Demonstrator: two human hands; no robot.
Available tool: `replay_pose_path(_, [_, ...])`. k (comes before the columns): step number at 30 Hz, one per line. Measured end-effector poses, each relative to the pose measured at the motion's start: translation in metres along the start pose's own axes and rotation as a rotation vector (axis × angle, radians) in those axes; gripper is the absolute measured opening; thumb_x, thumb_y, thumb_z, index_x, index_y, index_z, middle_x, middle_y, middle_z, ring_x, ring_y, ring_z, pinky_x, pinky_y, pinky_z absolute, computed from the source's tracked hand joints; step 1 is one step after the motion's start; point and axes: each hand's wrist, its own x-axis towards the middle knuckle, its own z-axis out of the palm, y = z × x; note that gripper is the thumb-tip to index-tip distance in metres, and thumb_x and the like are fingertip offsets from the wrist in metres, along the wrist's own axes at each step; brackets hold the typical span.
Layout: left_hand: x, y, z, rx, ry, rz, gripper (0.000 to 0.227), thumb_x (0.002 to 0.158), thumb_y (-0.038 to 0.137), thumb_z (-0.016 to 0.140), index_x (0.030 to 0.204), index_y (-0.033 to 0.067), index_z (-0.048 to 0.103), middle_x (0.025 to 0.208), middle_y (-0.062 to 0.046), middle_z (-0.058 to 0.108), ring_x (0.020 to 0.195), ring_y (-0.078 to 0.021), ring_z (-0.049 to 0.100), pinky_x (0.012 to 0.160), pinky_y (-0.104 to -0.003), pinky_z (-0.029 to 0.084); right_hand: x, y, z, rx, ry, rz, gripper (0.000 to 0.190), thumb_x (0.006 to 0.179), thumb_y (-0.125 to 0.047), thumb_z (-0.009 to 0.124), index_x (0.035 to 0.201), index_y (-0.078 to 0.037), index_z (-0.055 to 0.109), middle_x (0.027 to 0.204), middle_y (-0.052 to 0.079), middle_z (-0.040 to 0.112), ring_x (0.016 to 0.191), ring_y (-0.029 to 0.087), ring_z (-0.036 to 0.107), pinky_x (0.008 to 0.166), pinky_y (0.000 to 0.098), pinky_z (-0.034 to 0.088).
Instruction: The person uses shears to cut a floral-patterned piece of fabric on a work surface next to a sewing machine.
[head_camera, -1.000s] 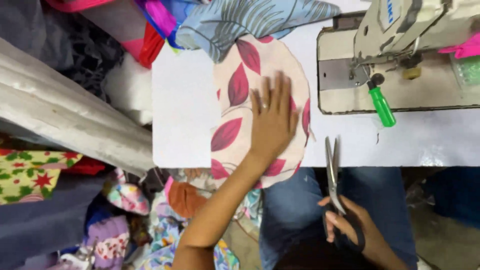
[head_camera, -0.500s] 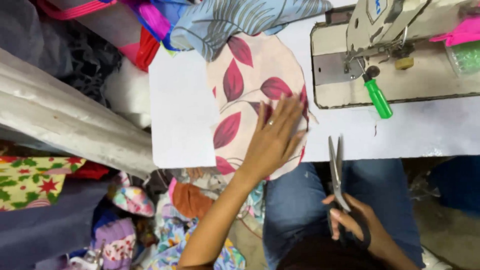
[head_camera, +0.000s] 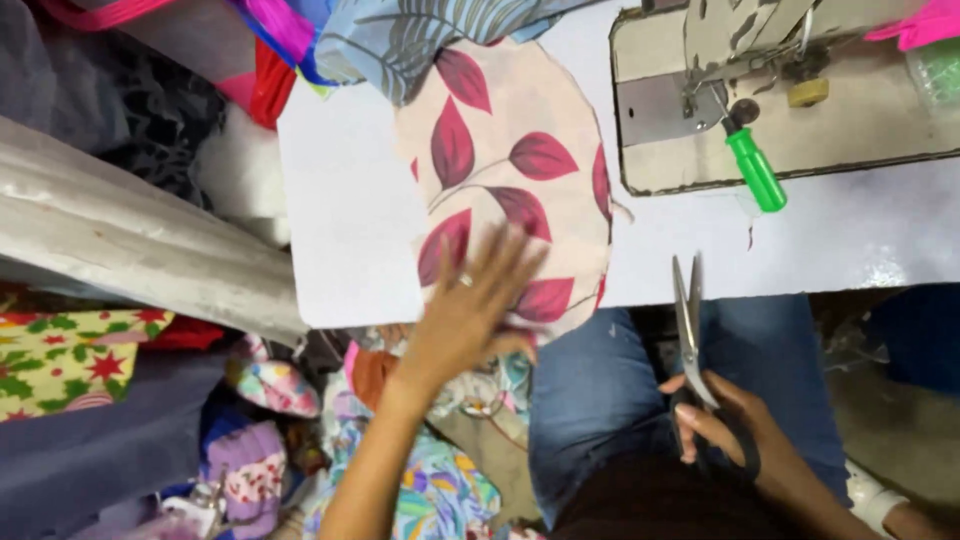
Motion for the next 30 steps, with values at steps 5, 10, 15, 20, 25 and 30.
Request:
replay_pose_path(5, [0.051,-0.040,-0.006,0.023,0.112,-0.097,0.073,0.112,0.058,0.045,0.169,0.0193,0.022,0.177,-0.008,0.015,0.166,-0.0348,0.010,0.134,-0.063,0.006,0.011,-0.017,0.008,-0.047,-0.037,0.024,0.024,0.095,-0.011,0.064,0.116,0.000,0.069,0.055,0.016,0.066,0.046,0.026,0.067,0.052,0.0365,0.057])
replay_pose_path(10, [0.116,-0.059,0.033,0.166,0.063,-0.264,0.082,0.107,0.074,0.012,0.172,0.0235,0.004,0.177,-0.002,-0.003,0.165,-0.0271,-0.003,0.134,-0.062,-0.001,0.004,-0.022,0.014,-0.052,-0.003,0.000,0.025,0.093,-0.012,0.067,0.115,-0.002,0.072,0.054,0.013,0.067,0.045,0.025,0.069,0.050,0.0361,0.060])
replay_pose_path(15, [0.137,-0.029,0.027,0.149,0.129,-0.488,0.076,0.110,0.062,0.022,0.169,0.0157,0.010,0.175,-0.011,0.006,0.162,-0.0332,0.001,0.129,-0.063,-0.002,-0.002,-0.009,0.008,-0.050,0.048,-0.015,0.025,0.094,-0.014,0.065,0.115,-0.001,0.070,0.055,0.016,0.066,0.045,0.026,0.068,0.052,0.0366,0.058])
replay_pose_path(20, [0.111,0.047,0.050,0.219,0.041,-0.287,0.075,0.113,0.056,0.018,0.168,0.0068,0.010,0.176,-0.012,0.007,0.165,-0.0295,0.007,0.134,-0.056,0.007,-0.006,-0.002,-0.001,-0.104,0.073,0.039,0.026,0.092,-0.014,0.066,0.116,-0.003,0.072,0.053,0.015,0.068,0.045,0.025,0.070,0.057,0.0356,0.057])
replay_pose_path(25, [0.067,0.079,0.014,-0.010,0.188,0.026,0.073,0.109,0.054,0.045,0.162,0.0054,0.035,0.171,-0.014,0.032,0.162,-0.0336,0.026,0.131,-0.067,0.018,-0.004,-0.013,0.001,-0.106,0.067,0.026,0.027,0.093,-0.016,0.067,0.115,-0.004,0.072,0.055,0.013,0.068,0.047,0.024,0.070,0.059,0.0352,0.058])
replay_pose_path(30, [0.045,0.080,0.024,0.055,0.076,0.019,0.094,0.098,0.074,0.035,0.166,0.0115,0.023,0.174,-0.012,0.023,0.163,-0.0326,0.020,0.132,-0.061,0.016,-0.003,-0.002,0.002,-0.049,0.041,-0.023,0.027,0.093,-0.015,0.066,0.116,-0.002,0.070,0.055,0.013,0.066,0.046,0.024,0.068,0.054,0.0351,0.058])
